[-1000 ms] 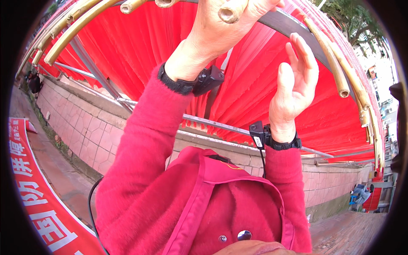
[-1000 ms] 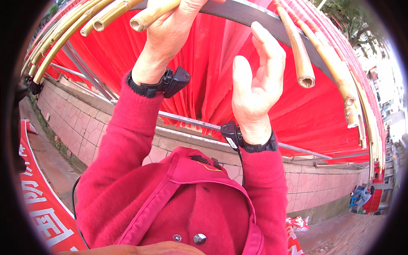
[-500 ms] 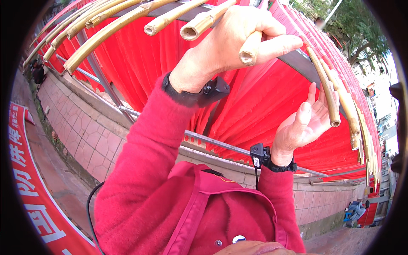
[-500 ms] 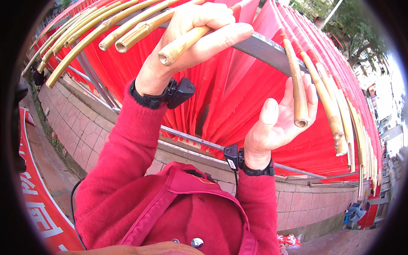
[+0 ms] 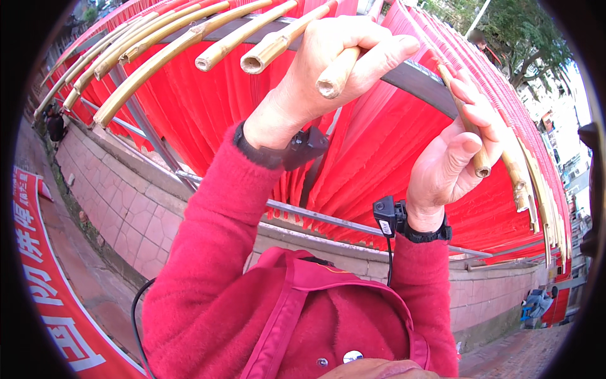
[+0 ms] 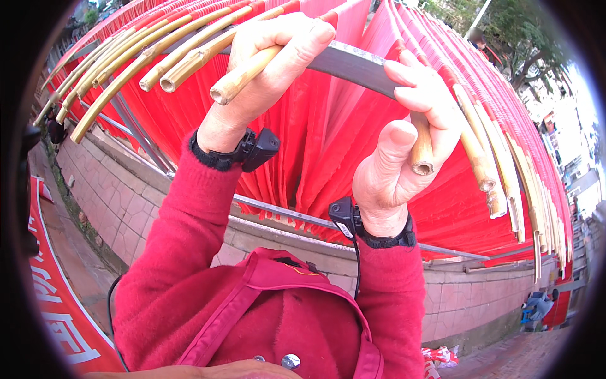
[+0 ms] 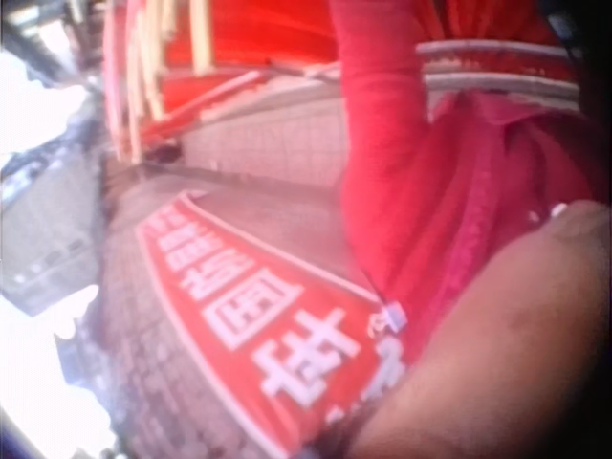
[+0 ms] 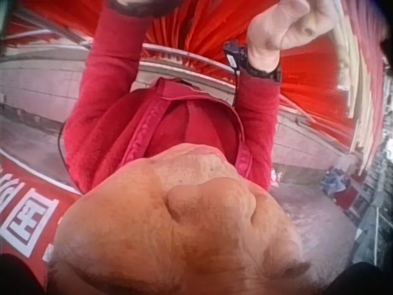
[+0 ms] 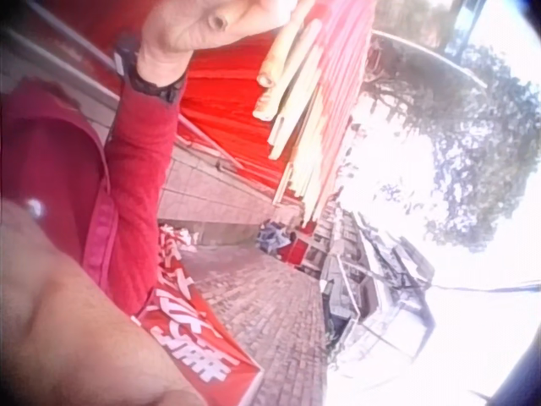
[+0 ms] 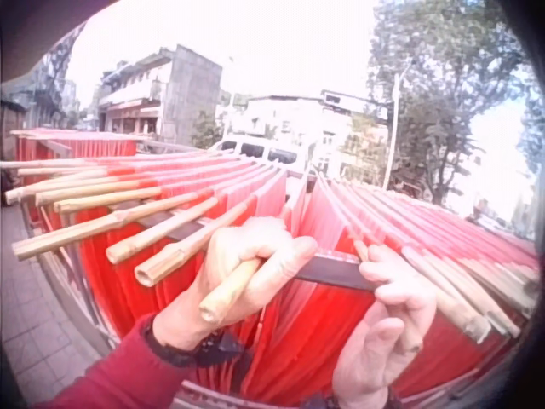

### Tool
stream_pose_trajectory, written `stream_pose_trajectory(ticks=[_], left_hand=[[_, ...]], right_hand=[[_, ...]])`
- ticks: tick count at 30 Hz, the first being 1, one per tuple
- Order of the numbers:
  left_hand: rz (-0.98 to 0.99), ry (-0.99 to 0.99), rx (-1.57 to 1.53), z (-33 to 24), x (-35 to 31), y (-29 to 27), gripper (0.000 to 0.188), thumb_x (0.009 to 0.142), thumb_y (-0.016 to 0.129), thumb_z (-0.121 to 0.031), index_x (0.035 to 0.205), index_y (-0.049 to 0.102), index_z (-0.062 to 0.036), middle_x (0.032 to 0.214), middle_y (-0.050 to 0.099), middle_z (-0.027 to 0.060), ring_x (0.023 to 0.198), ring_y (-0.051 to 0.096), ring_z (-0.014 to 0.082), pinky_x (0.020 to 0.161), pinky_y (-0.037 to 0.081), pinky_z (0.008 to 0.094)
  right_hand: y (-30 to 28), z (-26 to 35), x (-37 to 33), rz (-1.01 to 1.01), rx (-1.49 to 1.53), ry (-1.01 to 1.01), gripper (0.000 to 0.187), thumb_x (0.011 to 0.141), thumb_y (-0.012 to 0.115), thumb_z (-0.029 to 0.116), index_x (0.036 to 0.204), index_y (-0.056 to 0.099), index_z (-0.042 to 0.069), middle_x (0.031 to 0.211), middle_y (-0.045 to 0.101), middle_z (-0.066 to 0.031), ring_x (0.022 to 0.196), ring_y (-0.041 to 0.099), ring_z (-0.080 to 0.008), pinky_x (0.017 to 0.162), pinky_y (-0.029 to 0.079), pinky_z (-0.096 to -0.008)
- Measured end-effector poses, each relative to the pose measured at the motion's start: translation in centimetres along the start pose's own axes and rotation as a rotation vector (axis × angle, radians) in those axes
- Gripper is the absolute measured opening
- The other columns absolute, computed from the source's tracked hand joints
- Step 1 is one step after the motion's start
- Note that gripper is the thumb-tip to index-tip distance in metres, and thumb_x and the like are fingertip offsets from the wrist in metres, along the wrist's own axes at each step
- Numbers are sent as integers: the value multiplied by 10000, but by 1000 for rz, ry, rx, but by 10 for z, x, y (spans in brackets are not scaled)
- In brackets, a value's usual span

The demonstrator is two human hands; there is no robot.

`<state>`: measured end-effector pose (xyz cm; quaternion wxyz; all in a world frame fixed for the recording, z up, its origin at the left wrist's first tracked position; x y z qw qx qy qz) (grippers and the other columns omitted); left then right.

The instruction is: The person aligns and secures bamboo poles to a metal frame using red fabric and white string. They repeatedly position the poles, then tie the string to fasten the fabric and poles together.

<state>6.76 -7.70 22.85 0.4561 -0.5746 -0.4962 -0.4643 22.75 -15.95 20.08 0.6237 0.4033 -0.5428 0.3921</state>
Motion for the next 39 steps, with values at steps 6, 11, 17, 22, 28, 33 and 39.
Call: stream_pose_trajectory(ticks=[6,11,17,22,28,33,39], left_hand=[[-45,-153,-43,-3,1,2,282,933,716,-145,717,644,22,585,550,50,502,496,118,476,385,271],[-266,-192,-233,-3,-4,3,295,1004,645,-267,822,659,-35,709,567,-34,637,484,35,578,374,204],[-330,-182,-218,0,-4,2,245,1000,650,-243,863,675,-41,739,572,-37,652,483,32,588,383,196],[-344,-194,-333,0,-7,3,182,997,652,-196,919,669,-32,812,657,2,719,574,51,634,444,197],[-350,-175,-247,-3,-8,0,177,1003,640,-190,928,662,-32,813,660,1,707,545,40,624,435,200],[-424,-174,-218,-2,-10,4,214,1031,587,-255,971,643,-57,870,666,1,781,593,58,707,482,216],[-410,-223,-260,2,-23,8,241,1036,571,-245,1138,599,-29,1037,674,59,972,660,131,909,534,279]], right_hand=[[0,0,3,-7,-19,-25,413,1023,513,453,1139,488,57,1184,626,-183,1216,560,-356,1088,400,-511],[0,2,6,7,-46,-44,393,1029,507,433,1138,479,56,1192,623,-189,1226,551,-364,1096,386,-524],[24,1,5,46,62,-9,372,1019,558,383,1132,497,34,1189,625,-190,1245,535,-352,1101,357,-540],[55,0,5,117,75,-89,312,980,645,297,1082,535,23,1130,625,-160,1152,570,-332,1072,381,-525],[53,2,5,66,105,-49,297,995,620,313,1038,528,34,1115,620,-155,1133,572,-322,1089,364,-528],[44,3,3,78,76,11,296,995,622,292,1095,535,27,1160,621,-162,1185,566,-307,1117,334,-527],[15,-1,-21,77,-8,159,489,974,642,198,1367,469,-37,1408,485,-209,1349,459,-327,1146,325,-413]])
Point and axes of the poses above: each hand's wrist, its own x-axis towards the middle knuckle, its own y-axis out of the palm, z = x × y, the point moved 6 cm from there along x, towards the middle knuckle
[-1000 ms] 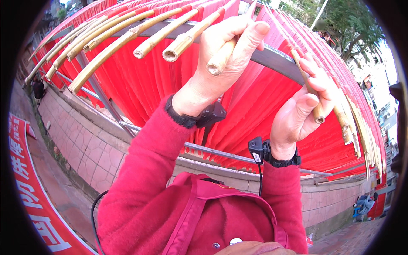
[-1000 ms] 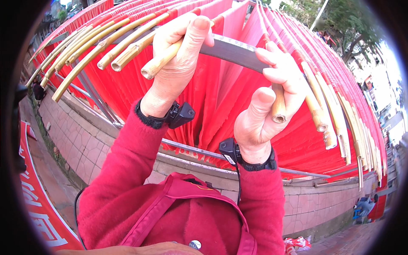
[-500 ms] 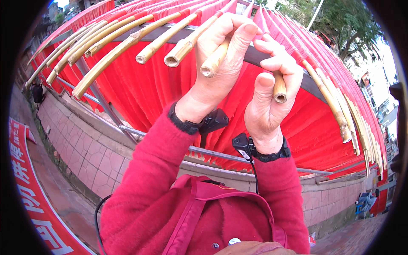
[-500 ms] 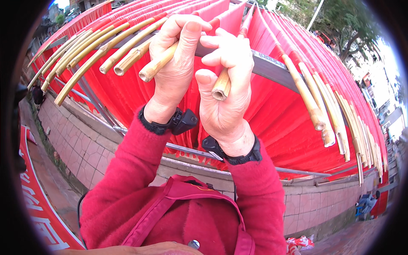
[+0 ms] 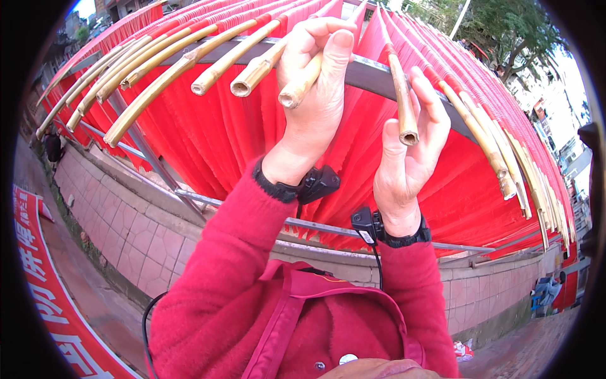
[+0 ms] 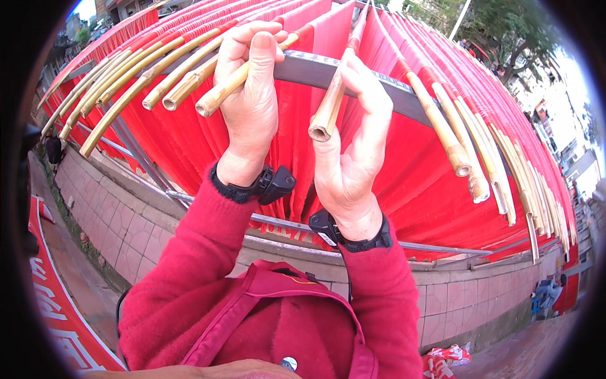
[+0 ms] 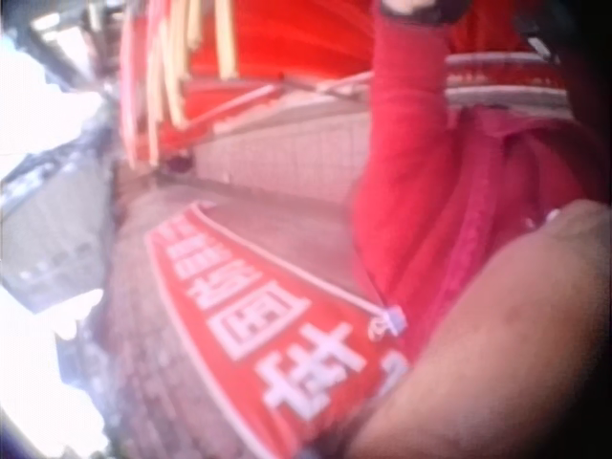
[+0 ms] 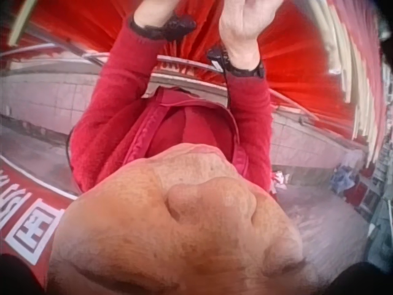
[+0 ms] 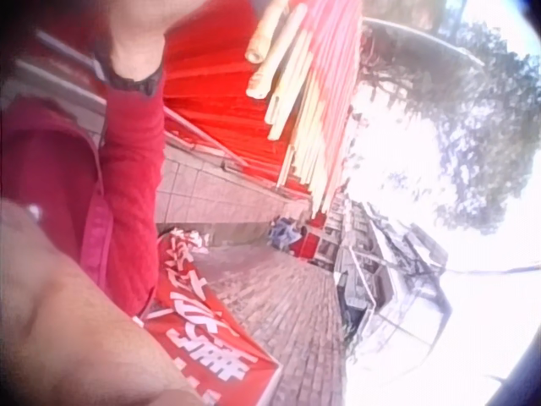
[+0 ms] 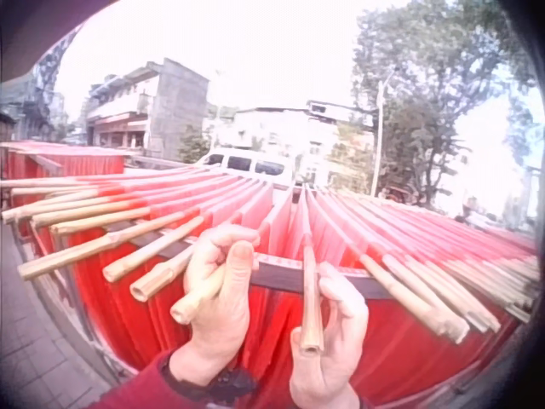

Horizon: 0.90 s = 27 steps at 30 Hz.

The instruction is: The person aligns and secures bamboo poles to a metal frame using red fabric and white string. They repeatedly position the poles, then tie the string to fasten the fabric and poles together.

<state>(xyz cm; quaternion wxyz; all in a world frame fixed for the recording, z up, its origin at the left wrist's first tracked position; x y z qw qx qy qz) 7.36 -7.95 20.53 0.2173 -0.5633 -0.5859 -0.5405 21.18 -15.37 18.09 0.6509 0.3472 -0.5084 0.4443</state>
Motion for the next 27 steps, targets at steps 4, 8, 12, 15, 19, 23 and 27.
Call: stream_pose_trajectory(ticks=[4,8,12,15,19,23,27], left_hand=[[-33,-12,-133,-4,-35,-13,450,993,630,-142,1386,457,-10,1318,559,121,1293,512,213,1130,390,375],[14,-136,-138,-9,-76,-17,553,984,612,-75,1472,364,10,1493,423,164,1438,365,282,1205,262,447],[253,-227,-144,-21,-85,3,572,1014,563,-112,1518,318,-2,1413,520,193,1268,570,285,1091,439,412],[395,-285,-156,-30,-75,19,575,1032,549,-161,1532,306,-15,1329,593,190,1194,628,268,1016,505,382],[478,-193,-72,-36,-55,37,543,1019,580,-155,1502,378,-11,1253,648,164,1175,639,245,980,529,341],[388,-115,-62,-42,-47,38,395,990,617,-85,1371,553,-4,1106,682,119,1070,683,188,885,568,303],[382,-111,-38,-42,-40,26,361,1011,591,-119,1352,565,-7,1147,690,122,1110,669,187,892,570,307]], right_hand=[[-44,0,-33,-256,7,140,458,1023,537,178,1403,381,-24,1394,495,-212,1318,495,-318,1132,380,-477],[-83,5,-28,-290,-90,150,418,1080,404,236,1431,379,10,1310,572,-243,1141,632,-315,1025,502,-451],[-82,11,-16,-208,-31,184,467,1094,363,292,1457,366,-1,1251,615,-252,1084,663,-322,1019,508,-447],[-76,8,-4,-232,64,176,480,1088,398,323,1396,426,-44,1280,599,-250,1040,679,-286,978,520,-433],[-59,12,5,-175,-20,34,453,1090,395,328,1334,505,-37,1309,613,-223,1064,677,-258,1064,424,-423],[-49,12,9,-88,-52,37,472,1081,423,337,1360,478,-39,1345,593,-219,1144,637,-236,1138,326,-453],[-44,10,10,-98,-8,37,540,1068,448,362,1431,402,-35,1353,562,-223,1118,655,-282,1088,425,-448]])
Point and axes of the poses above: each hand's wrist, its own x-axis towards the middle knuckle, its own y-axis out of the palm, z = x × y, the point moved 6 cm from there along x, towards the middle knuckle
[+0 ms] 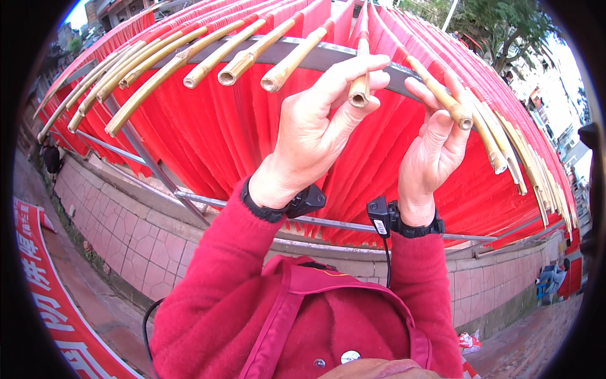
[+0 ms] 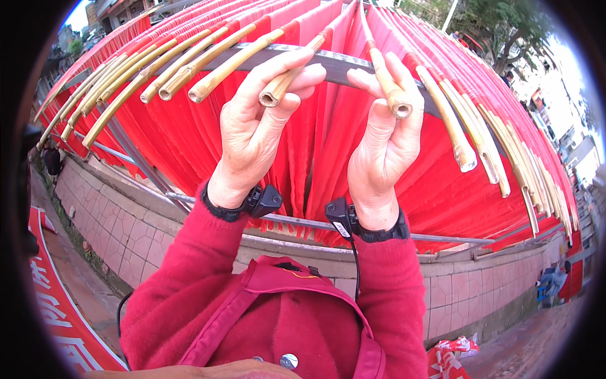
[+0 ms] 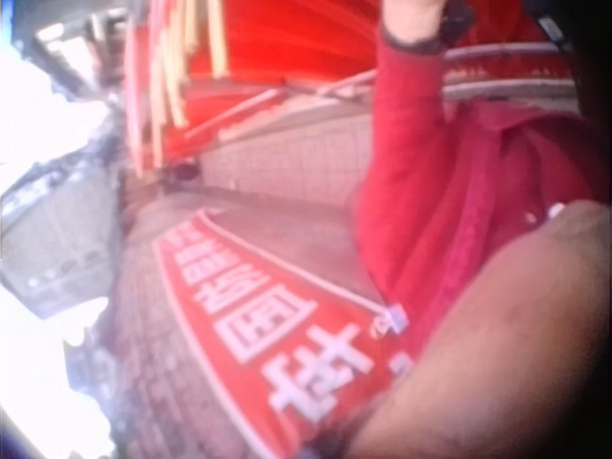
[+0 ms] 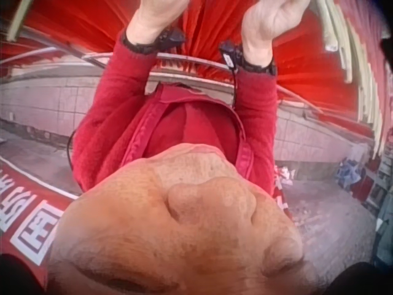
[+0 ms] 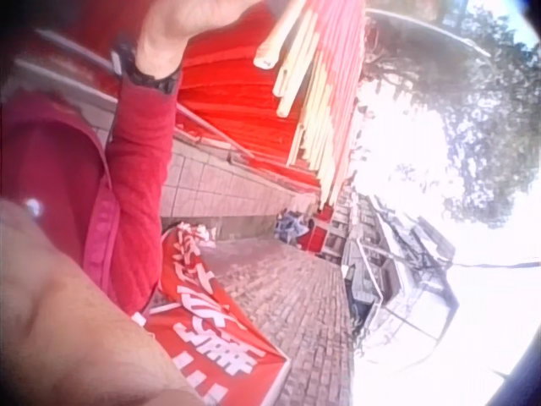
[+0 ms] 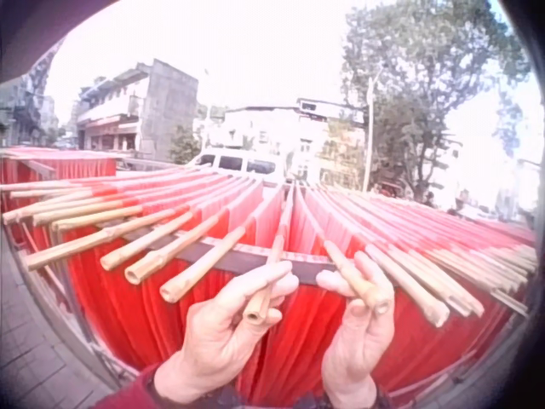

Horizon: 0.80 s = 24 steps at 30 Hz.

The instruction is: The person aligns and secures bamboo poles to a metal frame using red fabric and white string. They repeatedly position the poles, then tie the string to fasten the fabric and poles together.

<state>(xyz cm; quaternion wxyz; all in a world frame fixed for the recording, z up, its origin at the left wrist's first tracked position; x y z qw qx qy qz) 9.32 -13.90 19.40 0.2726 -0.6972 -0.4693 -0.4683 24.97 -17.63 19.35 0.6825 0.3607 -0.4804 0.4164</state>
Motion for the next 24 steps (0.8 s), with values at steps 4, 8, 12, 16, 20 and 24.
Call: stream_pose_trajectory(ticks=[4,8,12,16,20,24], left_hand=[[1,14,16,0,-1,-3,359,1015,586,-138,1349,568,-8,1176,695,133,1121,671,195,891,569,302],[-25,52,36,0,2,-6,376,1008,598,-144,1356,565,-7,1168,701,142,1121,677,205,897,564,299],[14,90,132,-2,1,-6,391,1002,607,-150,1364,562,-8,1140,713,133,1123,678,209,905,560,298],[4,60,109,1,1,-7,398,1001,606,-151,1368,558,-2,1171,706,133,1137,673,216,926,551,304],[-34,108,57,0,4,-11,398,1003,601,-140,1369,549,9,1228,684,137,1147,670,222,936,549,310],[-10,77,108,-1,-1,-11,405,1004,601,-136,1377,541,11,1250,675,133,1154,665,219,944,541,311]], right_hand=[[9,1,-4,45,-14,38,548,1080,405,388,1409,416,-49,1189,676,-207,1163,626,-240,1149,319,-453],[14,2,1,85,-46,17,519,1077,418,388,1356,476,-47,1199,682,-203,1181,614,-210,1182,242,-455],[19,-3,-2,67,9,30,497,1070,447,381,1317,515,-45,1337,596,-222,1173,617,-225,1156,305,-460],[20,-7,-2,68,9,44,507,1073,435,386,1320,517,-50,1375,561,-224,1170,618,-234,1137,335,-454],[21,-7,2,111,-21,2,511,1077,418,385,1329,523,-47,1370,567,-220,1191,605,-231,1139,332,-452],[23,-5,-1,115,-15,39,512,1078,417,379,1352,505,-44,1365,572,-214,1210,596,-235,1133,348,-446]])
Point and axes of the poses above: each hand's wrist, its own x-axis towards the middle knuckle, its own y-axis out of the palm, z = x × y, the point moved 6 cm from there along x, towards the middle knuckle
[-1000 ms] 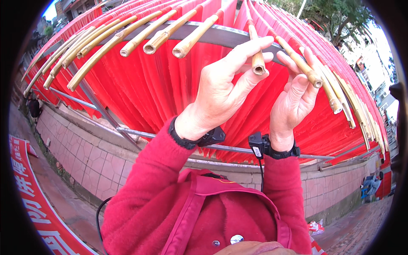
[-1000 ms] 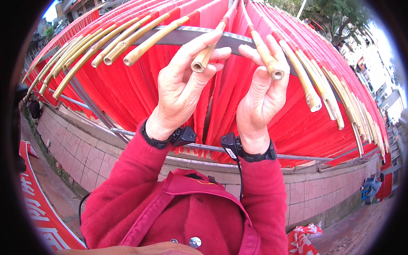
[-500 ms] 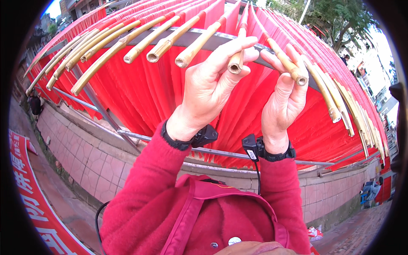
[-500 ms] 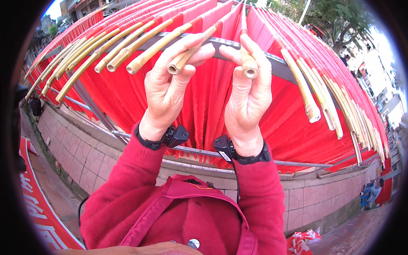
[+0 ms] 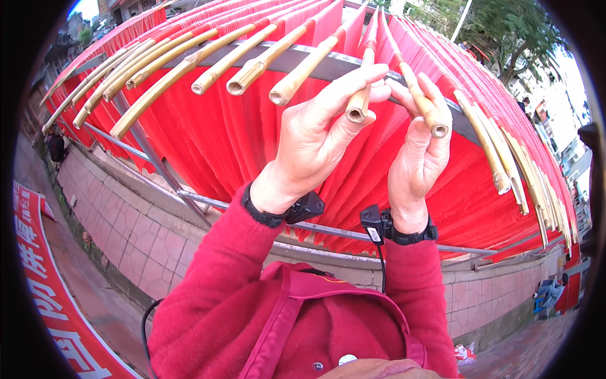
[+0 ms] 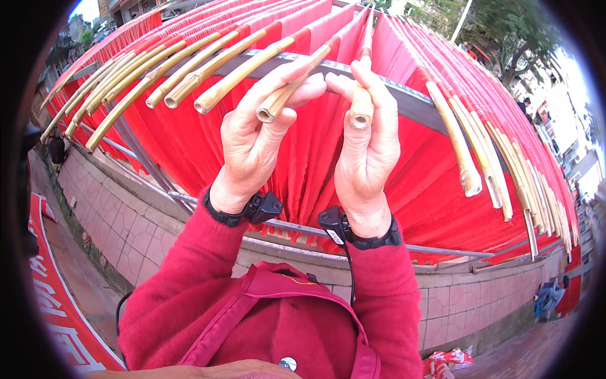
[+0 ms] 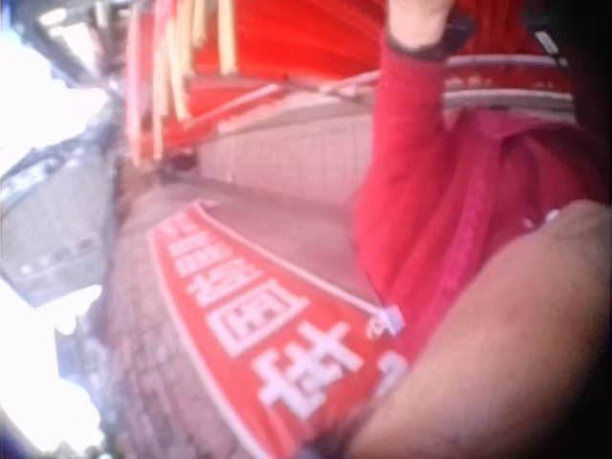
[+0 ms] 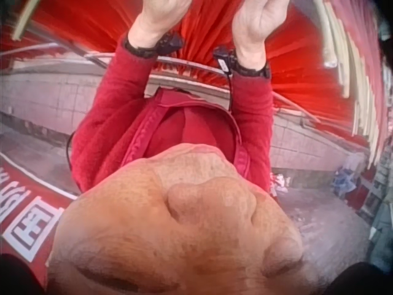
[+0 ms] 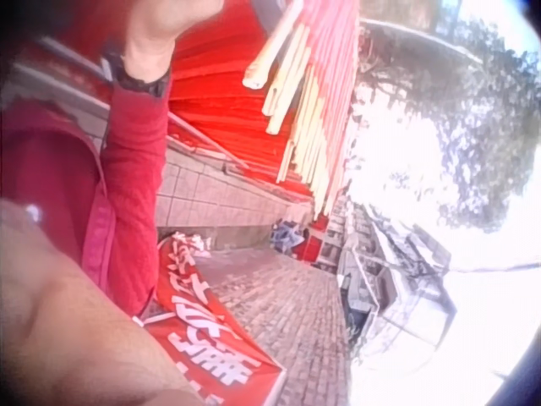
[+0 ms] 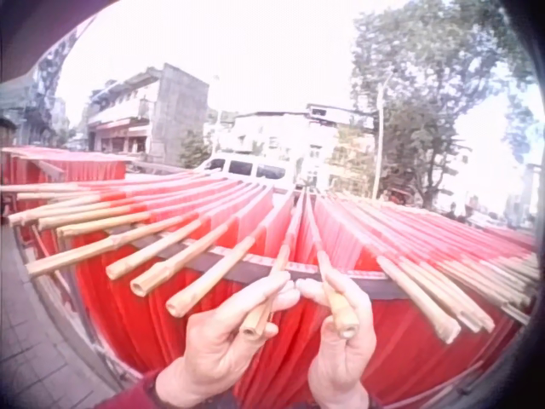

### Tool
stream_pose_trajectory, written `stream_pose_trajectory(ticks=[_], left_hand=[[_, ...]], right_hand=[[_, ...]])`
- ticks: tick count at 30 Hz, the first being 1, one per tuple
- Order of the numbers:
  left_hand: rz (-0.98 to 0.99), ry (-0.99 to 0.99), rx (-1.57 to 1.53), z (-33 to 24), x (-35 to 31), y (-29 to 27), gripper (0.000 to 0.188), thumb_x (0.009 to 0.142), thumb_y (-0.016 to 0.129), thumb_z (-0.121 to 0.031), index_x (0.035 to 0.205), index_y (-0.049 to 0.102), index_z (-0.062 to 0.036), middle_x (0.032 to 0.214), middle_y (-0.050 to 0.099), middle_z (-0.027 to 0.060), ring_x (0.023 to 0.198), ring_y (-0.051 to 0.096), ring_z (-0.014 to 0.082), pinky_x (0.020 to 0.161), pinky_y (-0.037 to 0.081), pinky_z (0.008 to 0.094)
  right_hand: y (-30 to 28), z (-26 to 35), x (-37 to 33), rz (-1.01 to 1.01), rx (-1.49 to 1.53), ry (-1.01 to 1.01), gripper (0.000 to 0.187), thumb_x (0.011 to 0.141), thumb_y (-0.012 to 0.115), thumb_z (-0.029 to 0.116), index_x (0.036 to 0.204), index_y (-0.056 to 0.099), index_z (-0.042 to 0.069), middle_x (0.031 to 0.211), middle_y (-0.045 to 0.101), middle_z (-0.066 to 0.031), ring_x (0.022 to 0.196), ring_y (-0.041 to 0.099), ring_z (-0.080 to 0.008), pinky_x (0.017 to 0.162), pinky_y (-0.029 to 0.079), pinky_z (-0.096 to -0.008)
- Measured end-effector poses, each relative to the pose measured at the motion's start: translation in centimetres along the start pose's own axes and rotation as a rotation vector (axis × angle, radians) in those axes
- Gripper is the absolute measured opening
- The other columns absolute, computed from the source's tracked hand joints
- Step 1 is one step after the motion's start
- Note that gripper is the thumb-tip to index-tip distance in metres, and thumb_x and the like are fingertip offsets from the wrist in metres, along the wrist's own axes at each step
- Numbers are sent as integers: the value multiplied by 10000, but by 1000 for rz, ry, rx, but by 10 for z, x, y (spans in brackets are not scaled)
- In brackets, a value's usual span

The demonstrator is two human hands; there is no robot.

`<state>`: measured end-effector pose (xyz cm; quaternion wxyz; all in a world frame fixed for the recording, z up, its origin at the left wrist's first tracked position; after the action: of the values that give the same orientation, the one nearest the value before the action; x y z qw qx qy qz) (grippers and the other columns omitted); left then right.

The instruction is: The person aligns and secures bamboo poles to a metal frame using red fabric and white string. They repeatedly position the poles, then tie the string to fasten the fabric and poles together.

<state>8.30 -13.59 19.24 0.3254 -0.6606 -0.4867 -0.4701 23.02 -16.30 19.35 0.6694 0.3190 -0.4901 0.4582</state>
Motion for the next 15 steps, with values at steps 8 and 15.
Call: stream_pose_trajectory(ticks=[8,15], left_hand=[[-126,-160,-105,16,-39,1,467,1053,500,-161,1468,390,23,1300,633,222,1233,609,266,1073,463,382],[147,-346,-252,25,-59,59,451,957,621,-4,1392,507,24,1282,649,163,1170,652,224,960,543,328]], right_hand=[[-38,-3,-42,-96,-34,151,539,1083,401,348,1465,354,-29,1269,621,-210,1210,607,-297,1090,441,-442],[-106,18,-58,-403,-124,73,515,1076,437,310,1451,356,-35,1143,663,-227,1089,659,-288,978,521,-418]])
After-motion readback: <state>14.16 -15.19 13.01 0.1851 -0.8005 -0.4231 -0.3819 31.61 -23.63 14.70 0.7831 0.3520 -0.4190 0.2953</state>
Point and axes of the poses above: each hand's wrist, its own x-axis towards the middle knuckle, its own y-axis out of the palm, z = x × y, the point moved 6 cm from there along x, towards the middle knuckle
